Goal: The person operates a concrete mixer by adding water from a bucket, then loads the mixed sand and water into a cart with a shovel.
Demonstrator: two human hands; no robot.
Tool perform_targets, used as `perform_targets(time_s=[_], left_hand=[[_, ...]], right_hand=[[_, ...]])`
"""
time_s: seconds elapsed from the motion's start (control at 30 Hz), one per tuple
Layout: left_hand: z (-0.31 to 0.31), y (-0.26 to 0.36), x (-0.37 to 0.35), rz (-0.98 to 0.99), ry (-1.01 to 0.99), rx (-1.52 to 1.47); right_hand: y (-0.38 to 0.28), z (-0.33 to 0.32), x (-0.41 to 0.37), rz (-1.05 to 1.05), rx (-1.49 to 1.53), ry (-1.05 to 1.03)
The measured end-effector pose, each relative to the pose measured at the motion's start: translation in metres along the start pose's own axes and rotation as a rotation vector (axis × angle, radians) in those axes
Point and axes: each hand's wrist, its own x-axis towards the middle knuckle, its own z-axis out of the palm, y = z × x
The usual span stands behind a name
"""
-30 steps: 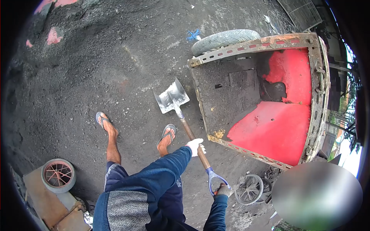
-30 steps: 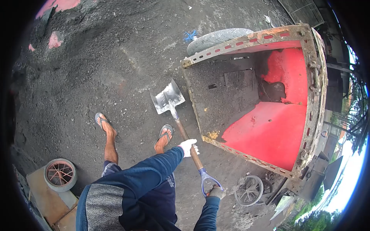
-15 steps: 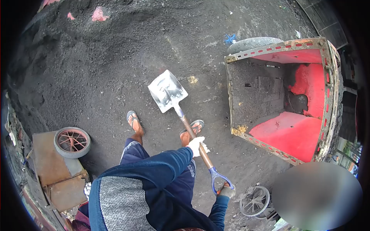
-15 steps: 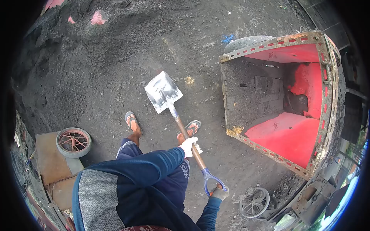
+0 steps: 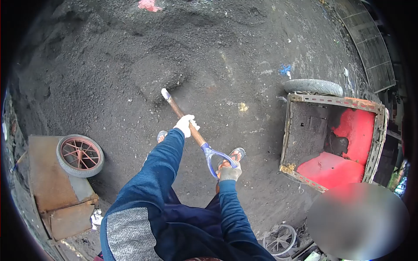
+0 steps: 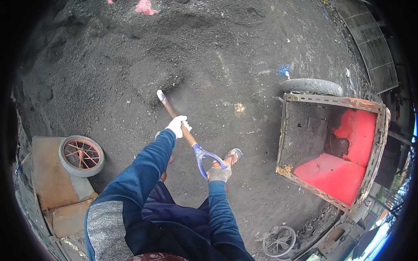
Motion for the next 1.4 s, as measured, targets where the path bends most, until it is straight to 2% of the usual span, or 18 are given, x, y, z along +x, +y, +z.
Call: perform_targets(time_s=[0.03,0.07,0.1,0.13,0.27,0.33,0.43,0.6,0.63,0.77,0.9,0.93,1.0,1.03,1.07,1.2,1.27,1.4], left_hand=[[-0.005,0.022,-0.027,0.108,-0.035,-0.015],[-0.006,0.048,-0.054,0.191,0.015,-0.014],[-0.024,0.077,-0.062,0.217,0.013,-0.087],[-0.03,0.103,-0.095,0.395,-0.021,-0.074],[-0.049,0.206,-0.202,0.795,0.017,-0.115],[-0.054,0.211,-0.22,0.749,0.035,-0.153],[-0.029,0.098,-0.181,0.491,-0.051,-0.241],[0.038,-0.236,-0.101,-0.286,-0.1,-0.445],[0.058,-0.292,-0.101,-0.403,-0.041,-0.347],[0.088,-0.381,-0.086,-0.616,0.006,-0.358],[0.013,-0.238,-0.023,-0.311,0.048,-0.25],[-0.017,-0.177,-0.01,-0.273,0.071,-0.243],[-0.064,-0.05,-0.028,-0.074,0.065,-0.144],[-0.079,0.002,-0.05,0.016,0.108,-0.111],[-0.099,0.044,-0.065,0.059,0.058,-0.086],[-0.11,0.155,-0.167,0.301,-0.026,-0.242],[-0.103,0.21,-0.197,0.473,-0.005,-0.307],[-0.049,0.287,-0.263,0.652,0.007,-0.325]], right_hand=[[0.009,0.021,0.002,-0.232,-0.136,-0.039],[0.004,0.033,0.0,-0.133,-0.039,-0.115],[-0.002,0.045,-0.003,-0.027,0.053,-0.181],[-0.028,0.071,-0.008,0.408,0.387,-0.28],[-0.148,0.127,-0.041,0.083,0.525,-0.695],[-0.196,0.092,-0.053,-0.152,0.437,-0.744],[-0.133,0.018,-0.029,0.196,0.502,-0.622],[0.12,-0.25,0.032,0.217,-0.003,0.035],[0.051,-0.283,0.018,0.369,-0.001,0.146],[0.064,-0.34,0.031,0.467,-0.138,0.301],[0.067,-0.177,0.023,0.536,-0.113,-0.007],[0.092,-0.125,0.012,0.173,-0.301,-0.082],[-0.018,-0.016,-0.043,0.392,0.138,-0.278],[-0.016,0.017,-0.056,0.164,0.05,-0.409],[-0.053,0.044,-0.08,0.407,0.257,-0.48],[-0.133,0.096,-0.1,-0.077,0.213,-0.588],[-0.212,0.112,-0.085,-0.034,0.239,-0.713],[-0.321,0.102,-0.061,-0.813,0.074,-0.586]])
